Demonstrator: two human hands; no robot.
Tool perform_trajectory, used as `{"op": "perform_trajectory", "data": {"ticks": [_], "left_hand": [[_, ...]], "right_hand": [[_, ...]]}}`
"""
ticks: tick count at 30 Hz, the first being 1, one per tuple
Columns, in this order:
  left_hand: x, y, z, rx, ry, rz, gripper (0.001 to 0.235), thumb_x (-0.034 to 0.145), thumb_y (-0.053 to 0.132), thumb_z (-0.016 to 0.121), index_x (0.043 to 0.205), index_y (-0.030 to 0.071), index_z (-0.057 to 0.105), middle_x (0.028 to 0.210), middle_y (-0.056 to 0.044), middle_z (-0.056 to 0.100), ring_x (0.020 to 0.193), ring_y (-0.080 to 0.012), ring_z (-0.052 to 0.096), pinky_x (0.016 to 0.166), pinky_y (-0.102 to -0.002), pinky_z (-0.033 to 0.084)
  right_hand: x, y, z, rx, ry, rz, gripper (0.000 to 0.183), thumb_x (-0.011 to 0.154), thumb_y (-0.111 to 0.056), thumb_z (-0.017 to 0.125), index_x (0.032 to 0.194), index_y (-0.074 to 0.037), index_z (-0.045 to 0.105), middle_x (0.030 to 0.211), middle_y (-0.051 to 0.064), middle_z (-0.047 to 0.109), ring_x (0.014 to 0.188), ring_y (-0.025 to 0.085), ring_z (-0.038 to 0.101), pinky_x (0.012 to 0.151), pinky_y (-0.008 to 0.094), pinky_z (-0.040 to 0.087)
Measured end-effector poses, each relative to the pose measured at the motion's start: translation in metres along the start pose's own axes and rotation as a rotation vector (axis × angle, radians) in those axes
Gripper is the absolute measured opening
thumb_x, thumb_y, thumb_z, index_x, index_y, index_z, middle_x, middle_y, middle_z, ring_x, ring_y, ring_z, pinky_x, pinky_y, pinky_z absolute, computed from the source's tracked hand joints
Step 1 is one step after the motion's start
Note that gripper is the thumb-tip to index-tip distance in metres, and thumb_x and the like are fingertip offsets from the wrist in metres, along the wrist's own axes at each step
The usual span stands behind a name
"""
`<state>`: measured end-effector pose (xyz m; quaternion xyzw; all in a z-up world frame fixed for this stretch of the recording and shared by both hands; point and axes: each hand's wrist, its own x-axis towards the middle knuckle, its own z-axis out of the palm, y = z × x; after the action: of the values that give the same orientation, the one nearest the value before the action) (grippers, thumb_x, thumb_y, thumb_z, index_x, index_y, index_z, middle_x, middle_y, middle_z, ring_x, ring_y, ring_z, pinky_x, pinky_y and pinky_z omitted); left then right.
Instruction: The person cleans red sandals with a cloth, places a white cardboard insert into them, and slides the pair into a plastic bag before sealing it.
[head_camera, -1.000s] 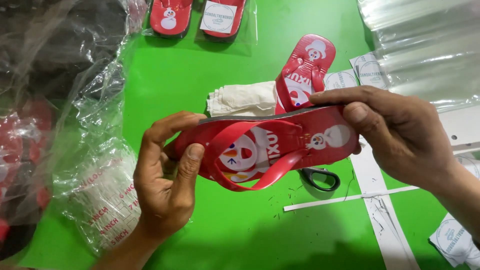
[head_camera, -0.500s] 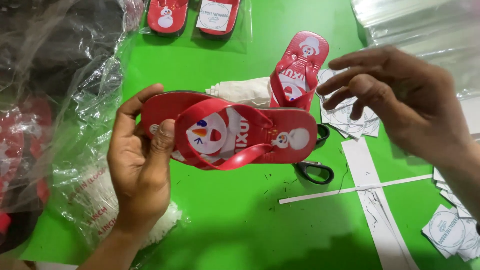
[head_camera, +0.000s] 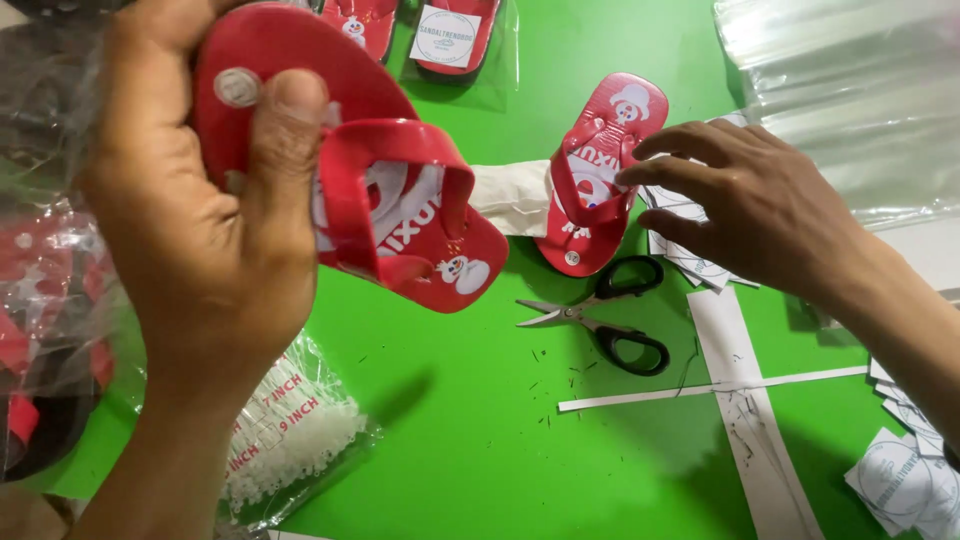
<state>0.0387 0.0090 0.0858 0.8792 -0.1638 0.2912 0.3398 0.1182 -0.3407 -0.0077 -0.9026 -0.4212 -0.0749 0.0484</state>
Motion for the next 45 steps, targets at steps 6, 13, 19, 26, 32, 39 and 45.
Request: {"op": "perform_trajectory", "data": {"ticks": [6,13,19,26,32,39,45], "left_hand": [[0.025,-0.049,0.03,0.104,-0.137,0.106,0.042,0.118,0.036,0.049,0.12,0.0,0.07,0.103,-0.013,0.079,0.076,-0.0325,0.07,0.076,-0.048,0.046],[0.027,-0.053,0.051,0.208,-0.392,-0.305,0.018,0.102,0.035,0.072,0.107,0.019,0.077,0.086,-0.006,0.079,0.075,-0.0325,0.074,0.056,-0.053,0.057],[0.024,-0.053,0.061,0.249,-0.502,-0.367,0.023,0.101,0.035,0.068,0.113,0.016,0.074,0.093,-0.011,0.078,0.082,-0.0378,0.074,0.061,-0.058,0.06],[0.036,-0.046,0.056,0.23,-0.62,-0.343,0.022,0.101,0.033,0.066,0.115,0.016,0.07,0.103,-0.012,0.076,0.094,-0.0321,0.071,0.069,-0.052,0.057],[0.046,-0.063,0.047,0.2,-0.567,-0.321,0.025,0.101,0.018,0.044,0.108,0.013,0.067,0.097,-0.012,0.076,0.086,-0.0359,0.071,0.066,-0.057,0.05],[0.057,-0.079,0.095,0.121,-0.493,-0.302,0.03,0.087,0.018,0.042,0.096,0.022,0.07,0.103,-0.006,0.076,0.09,-0.0346,0.069,0.066,-0.056,0.048],[0.077,-0.092,0.105,0.051,-0.77,-0.462,0.031,0.093,0.026,0.049,0.109,0.038,0.073,0.124,0.002,0.074,0.087,-0.0139,0.07,0.065,-0.036,0.048]], "right_hand": [[0.013,0.005,0.006,-0.006,0.035,-0.076,0.019,0.101,-0.023,0.066,0.118,-0.019,0.073,0.126,0.003,0.074,0.105,0.022,0.072,0.088,0.041,0.059],[0.017,0.005,-0.004,-0.066,-0.125,-0.013,0.037,0.095,-0.023,0.062,0.131,-0.026,0.067,0.139,0.005,0.068,0.118,0.026,0.068,0.092,0.044,0.059],[0.046,-0.03,-0.014,0.122,0.132,-0.117,0.02,0.098,-0.008,0.069,0.118,-0.009,0.074,0.117,0.013,0.076,0.103,0.029,0.073,0.093,0.045,0.06],[0.094,-0.073,0.025,-0.078,0.059,-0.212,0.036,0.097,-0.047,0.066,0.123,-0.023,0.061,0.119,0.001,0.065,0.102,0.026,0.062,0.093,0.044,0.038],[0.085,-0.084,-0.004,0.254,0.09,-0.226,0.024,0.097,-0.011,0.066,0.12,-0.012,0.073,0.106,0.007,0.078,0.086,0.024,0.072,0.079,0.041,0.049],[0.014,-0.082,-0.048,0.463,-0.114,0.172,0.023,0.091,-0.006,0.061,0.112,-0.01,0.071,0.1,0.008,0.08,0.077,0.025,0.079,0.066,0.043,0.065],[-0.049,-0.129,-0.024,0.696,-0.512,0.085,0.027,0.094,-0.015,0.06,0.116,-0.019,0.074,0.101,-0.004,0.079,0.073,0.016,0.081,0.06,0.036,0.065]]}}
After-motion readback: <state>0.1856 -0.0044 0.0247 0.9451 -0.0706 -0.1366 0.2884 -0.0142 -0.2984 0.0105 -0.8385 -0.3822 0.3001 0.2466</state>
